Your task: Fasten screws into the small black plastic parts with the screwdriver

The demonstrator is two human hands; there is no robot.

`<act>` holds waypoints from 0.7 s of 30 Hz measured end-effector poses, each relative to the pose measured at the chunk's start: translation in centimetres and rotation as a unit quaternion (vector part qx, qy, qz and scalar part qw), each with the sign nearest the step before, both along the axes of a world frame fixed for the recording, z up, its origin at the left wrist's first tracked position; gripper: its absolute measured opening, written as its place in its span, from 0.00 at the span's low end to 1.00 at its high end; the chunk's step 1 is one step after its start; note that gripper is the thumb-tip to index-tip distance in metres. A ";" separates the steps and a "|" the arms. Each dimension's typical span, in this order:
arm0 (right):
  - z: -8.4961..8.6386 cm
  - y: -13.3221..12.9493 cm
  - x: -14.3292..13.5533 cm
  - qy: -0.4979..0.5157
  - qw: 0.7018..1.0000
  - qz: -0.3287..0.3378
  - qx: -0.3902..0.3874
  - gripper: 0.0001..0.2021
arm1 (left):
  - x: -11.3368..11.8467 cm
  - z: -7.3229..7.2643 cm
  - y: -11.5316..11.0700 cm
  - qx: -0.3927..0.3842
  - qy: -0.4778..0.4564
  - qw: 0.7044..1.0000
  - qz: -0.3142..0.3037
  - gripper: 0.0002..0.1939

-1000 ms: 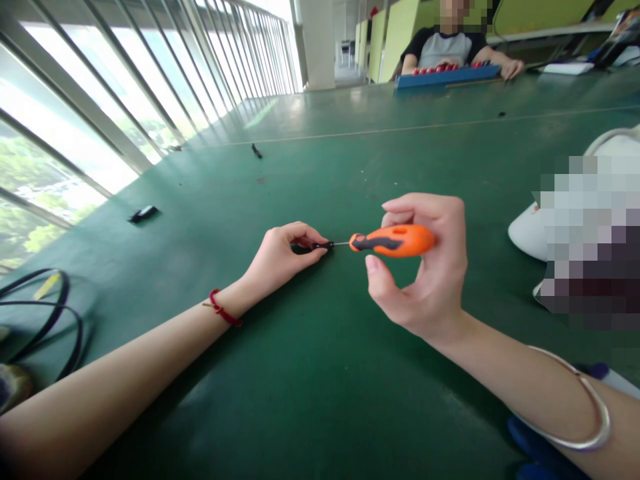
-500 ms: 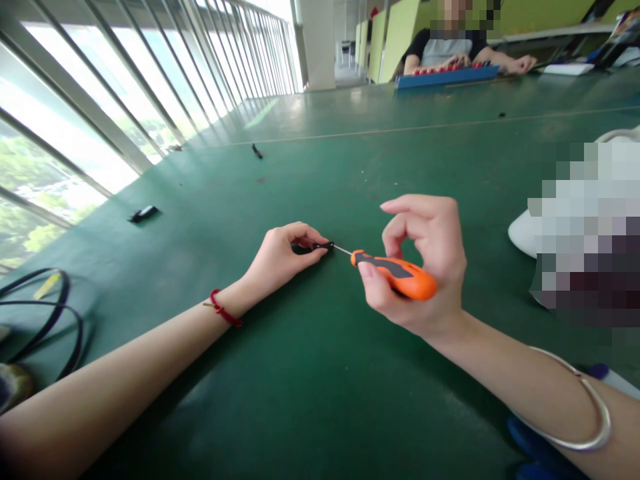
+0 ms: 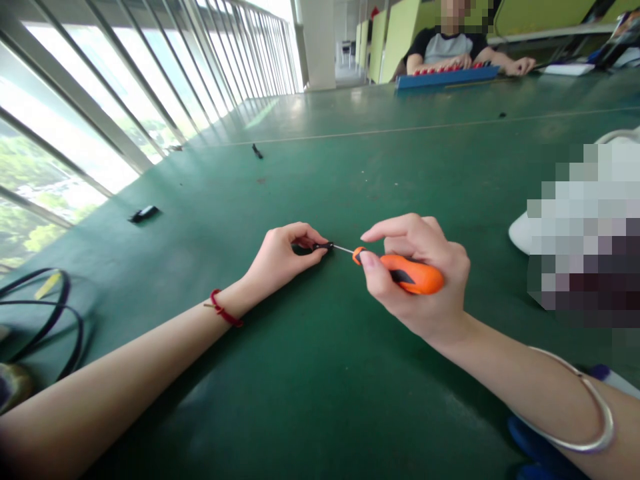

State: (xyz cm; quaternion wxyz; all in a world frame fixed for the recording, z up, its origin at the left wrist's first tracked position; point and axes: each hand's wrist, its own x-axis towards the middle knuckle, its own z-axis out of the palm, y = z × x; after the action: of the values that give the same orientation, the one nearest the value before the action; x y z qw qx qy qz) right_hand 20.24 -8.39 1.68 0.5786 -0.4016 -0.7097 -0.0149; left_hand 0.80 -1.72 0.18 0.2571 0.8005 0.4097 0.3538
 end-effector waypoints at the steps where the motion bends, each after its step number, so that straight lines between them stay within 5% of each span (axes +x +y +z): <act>1: 0.0 0.0 -0.1 0.007 1.000 0.001 0.013 0.07 | 0.0 0.0 0.0 0.002 0.001 1.000 0.001 0.05; 6: 0.0 0.6 -0.2 0.074 0.994 0.068 0.049 0.23 | 0.0 -0.1 0.0 0.010 0.005 1.000 0.003 0.05; 11: 0.0 -0.1 0.0 -0.004 1.000 0.020 -0.020 0.09 | -0.1 0.0 0.0 0.009 0.012 1.000 0.002 0.05; 18: 0.3 0.1 -0.4 0.050 0.997 0.041 0.030 0.18 | 0.0 0.0 -0.1 0.012 0.010 1.000 0.000 0.05; 21: 0.4 0.0 -0.4 -0.011 1.000 0.020 0.002 0.07 | 0.0 0.0 -0.1 0.009 0.011 1.000 -0.002 0.05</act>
State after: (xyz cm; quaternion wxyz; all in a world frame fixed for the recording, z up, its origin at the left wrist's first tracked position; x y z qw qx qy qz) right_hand 19.86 -8.42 2.08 0.5720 -0.3862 -0.7236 -0.0095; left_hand 0.78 -1.84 0.21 0.2459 0.8076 0.4074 0.3483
